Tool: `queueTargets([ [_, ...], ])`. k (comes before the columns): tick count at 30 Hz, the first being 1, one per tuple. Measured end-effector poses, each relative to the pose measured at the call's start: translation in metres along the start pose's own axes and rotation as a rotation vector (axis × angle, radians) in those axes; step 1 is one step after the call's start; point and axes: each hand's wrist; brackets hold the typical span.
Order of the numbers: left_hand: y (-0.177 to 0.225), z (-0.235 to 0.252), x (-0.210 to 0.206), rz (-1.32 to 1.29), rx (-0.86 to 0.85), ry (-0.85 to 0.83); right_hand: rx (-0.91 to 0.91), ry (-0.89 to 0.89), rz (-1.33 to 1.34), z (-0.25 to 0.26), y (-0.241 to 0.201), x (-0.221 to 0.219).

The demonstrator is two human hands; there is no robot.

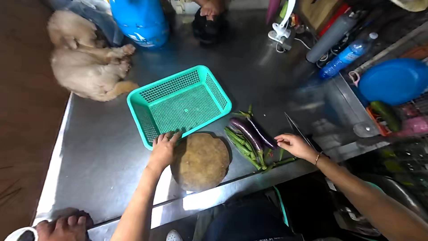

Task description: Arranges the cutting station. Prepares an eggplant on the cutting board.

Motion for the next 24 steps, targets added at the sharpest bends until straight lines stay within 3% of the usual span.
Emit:
queueTargets([
  [2,0.013,0.012,-0.023,0.006,0.055,-0.178,-0.092,-0.029,0.029,0.0,-0.016,-0.015],
  [6,0.136,0.042,-0.033,-0.097,0.043,-0.435,-0.244,-0.049,-0.091,0.017,-0.043,-0.07],
  [11,0.228,0.079,-0.091,-0.195,-0.124,-0.544,-0.265,0.136,-0.096,0.025,-0.039,-0.096],
  [15,0.253,0.104,-0.105,-0.14,-0.17,-0.583,-0.047,0.222,0.23,0.004,-0.009,-0.069],
  [19,0.266,0.102,-0.084,-0.096,-0.247,-0.569,0.11,0.186,0.438,-0.032,0.025,-0.038],
  [21,0.261,0.088,-0.065,-0.134,-0.118,-0.482,0.112,0.237,0.374,-0.044,0.062,-0.018],
  [24,0.231,0.05,-0.044,-0.443,0.281,-0.405,-0.112,0.458,-0.084,-0.054,0.14,-0.004],
])
Point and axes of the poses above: each hand's wrist, its own z-axis towards the middle knuckle, its own x-axis out of the back of the hand, y = z × x, and after that the axes turned 6 degrees about x, right-handed
